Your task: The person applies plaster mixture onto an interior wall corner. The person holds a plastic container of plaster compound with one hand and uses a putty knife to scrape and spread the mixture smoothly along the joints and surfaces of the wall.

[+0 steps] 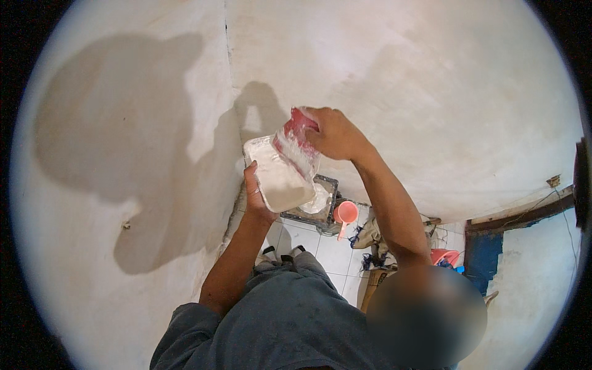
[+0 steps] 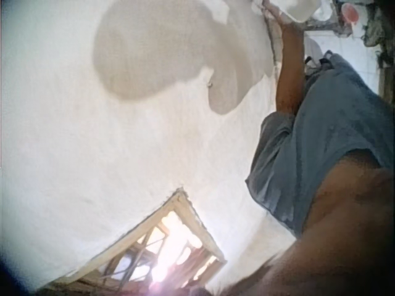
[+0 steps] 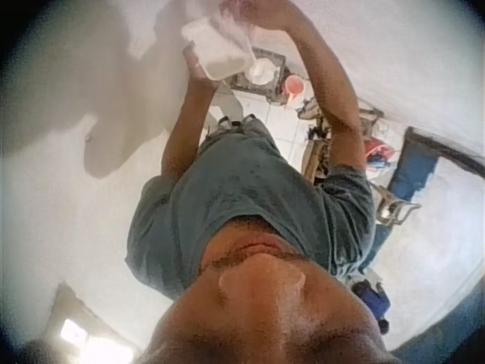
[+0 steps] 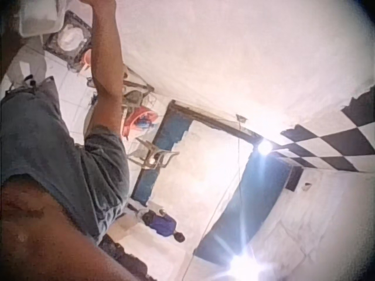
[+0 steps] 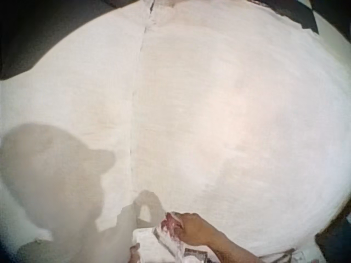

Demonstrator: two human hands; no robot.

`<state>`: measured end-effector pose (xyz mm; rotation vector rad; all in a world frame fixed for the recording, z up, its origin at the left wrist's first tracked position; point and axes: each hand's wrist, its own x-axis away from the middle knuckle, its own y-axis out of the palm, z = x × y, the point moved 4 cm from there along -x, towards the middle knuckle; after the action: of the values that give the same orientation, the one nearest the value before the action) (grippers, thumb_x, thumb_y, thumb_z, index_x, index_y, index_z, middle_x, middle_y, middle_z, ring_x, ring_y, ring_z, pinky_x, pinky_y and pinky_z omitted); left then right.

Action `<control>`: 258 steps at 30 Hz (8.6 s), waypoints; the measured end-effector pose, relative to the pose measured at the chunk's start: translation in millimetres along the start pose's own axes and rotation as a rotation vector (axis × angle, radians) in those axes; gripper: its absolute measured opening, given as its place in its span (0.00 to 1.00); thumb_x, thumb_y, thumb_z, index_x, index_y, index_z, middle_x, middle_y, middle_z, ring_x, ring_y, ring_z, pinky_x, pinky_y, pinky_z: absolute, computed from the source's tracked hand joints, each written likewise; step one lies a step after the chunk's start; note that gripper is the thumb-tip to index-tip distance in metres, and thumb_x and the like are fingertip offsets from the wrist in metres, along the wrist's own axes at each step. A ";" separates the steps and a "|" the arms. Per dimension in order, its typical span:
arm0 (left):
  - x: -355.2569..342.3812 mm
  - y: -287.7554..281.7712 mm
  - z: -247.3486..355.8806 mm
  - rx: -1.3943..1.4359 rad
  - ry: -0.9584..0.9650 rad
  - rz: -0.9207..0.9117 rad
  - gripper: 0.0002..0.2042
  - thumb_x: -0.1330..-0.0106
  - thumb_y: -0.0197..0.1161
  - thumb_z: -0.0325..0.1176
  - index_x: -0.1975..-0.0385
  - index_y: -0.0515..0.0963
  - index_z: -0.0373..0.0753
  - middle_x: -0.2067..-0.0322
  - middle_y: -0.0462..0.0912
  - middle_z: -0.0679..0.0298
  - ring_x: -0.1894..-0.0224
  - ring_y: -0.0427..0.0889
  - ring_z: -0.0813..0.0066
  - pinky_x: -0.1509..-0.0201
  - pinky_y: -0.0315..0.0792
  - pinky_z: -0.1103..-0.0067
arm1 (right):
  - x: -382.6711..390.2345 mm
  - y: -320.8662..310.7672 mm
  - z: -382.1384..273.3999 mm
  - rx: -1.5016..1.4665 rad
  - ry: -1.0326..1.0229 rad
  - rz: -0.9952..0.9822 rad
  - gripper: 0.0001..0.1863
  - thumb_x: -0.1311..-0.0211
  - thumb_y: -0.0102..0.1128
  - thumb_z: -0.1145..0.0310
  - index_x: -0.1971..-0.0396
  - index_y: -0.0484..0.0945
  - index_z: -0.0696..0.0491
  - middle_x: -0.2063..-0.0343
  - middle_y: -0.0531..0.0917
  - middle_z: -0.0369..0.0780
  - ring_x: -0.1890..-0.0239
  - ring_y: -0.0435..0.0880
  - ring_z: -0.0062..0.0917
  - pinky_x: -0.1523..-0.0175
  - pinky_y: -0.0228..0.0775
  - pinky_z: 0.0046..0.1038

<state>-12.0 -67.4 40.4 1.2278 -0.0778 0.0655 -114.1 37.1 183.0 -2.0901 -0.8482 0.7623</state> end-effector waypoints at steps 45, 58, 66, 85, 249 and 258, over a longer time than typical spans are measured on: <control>-14.5 9.8 -27.8 0.109 0.024 -0.218 0.45 0.43 0.31 0.75 0.34 0.54 0.45 0.37 0.62 0.59 0.37 0.64 0.58 0.34 0.60 0.60 | 57.3 48.4 -5.6 0.032 0.215 0.390 0.23 0.49 0.55 0.70 0.51 0.72 0.61 0.78 0.78 0.53 0.74 0.80 0.47 0.66 0.72 0.36; -12.9 1.9 -31.0 0.231 -0.001 -0.465 0.39 0.37 0.33 0.69 0.34 0.55 0.47 0.35 0.60 0.60 0.34 0.60 0.59 0.31 0.56 0.61 | 57.6 54.9 -15.9 0.058 0.208 0.245 0.22 0.48 0.58 0.70 0.51 0.73 0.59 0.77 0.80 0.52 0.73 0.81 0.45 0.66 0.73 0.36; -12.2 -12.2 -29.7 0.169 0.006 -0.211 0.38 0.37 0.33 0.69 0.34 0.55 0.49 0.35 0.59 0.61 0.35 0.61 0.59 0.32 0.56 0.60 | 56.0 59.9 -19.2 0.073 0.249 0.304 0.23 0.49 0.58 0.69 0.51 0.72 0.60 0.76 0.80 0.54 0.71 0.81 0.49 0.65 0.73 0.40; -12.1 -21.1 -40.5 0.179 0.016 -0.247 0.36 0.35 0.34 0.67 0.34 0.55 0.49 0.35 0.60 0.62 0.34 0.60 0.58 0.32 0.55 0.59 | 62.7 72.2 -16.9 0.076 0.327 0.351 0.20 0.46 0.57 0.69 0.54 0.69 0.62 0.77 0.79 0.54 0.72 0.80 0.51 0.66 0.72 0.44; -2.3 -33.3 -40.2 0.203 -0.031 -0.160 0.39 0.39 0.34 0.71 0.34 0.55 0.52 0.36 0.61 0.61 0.35 0.62 0.59 0.33 0.58 0.62 | 68.1 94.5 -39.0 0.438 0.286 0.312 0.25 0.46 0.56 0.67 0.45 0.70 0.49 0.71 0.80 0.45 0.74 0.82 0.40 0.71 0.76 0.38; 1.0 -25.2 -35.5 0.168 0.021 -0.116 0.38 0.38 0.35 0.70 0.35 0.58 0.50 0.37 0.64 0.62 0.36 0.64 0.61 0.33 0.59 0.61 | 65.3 85.5 -34.3 0.128 0.229 0.470 0.21 0.47 0.57 0.71 0.50 0.74 0.54 0.74 0.81 0.51 0.72 0.81 0.46 0.66 0.74 0.39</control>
<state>-7.9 -42.4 5.0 1.3971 0.0174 -0.0168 -22.3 29.5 117.7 -2.2311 -0.1755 0.7707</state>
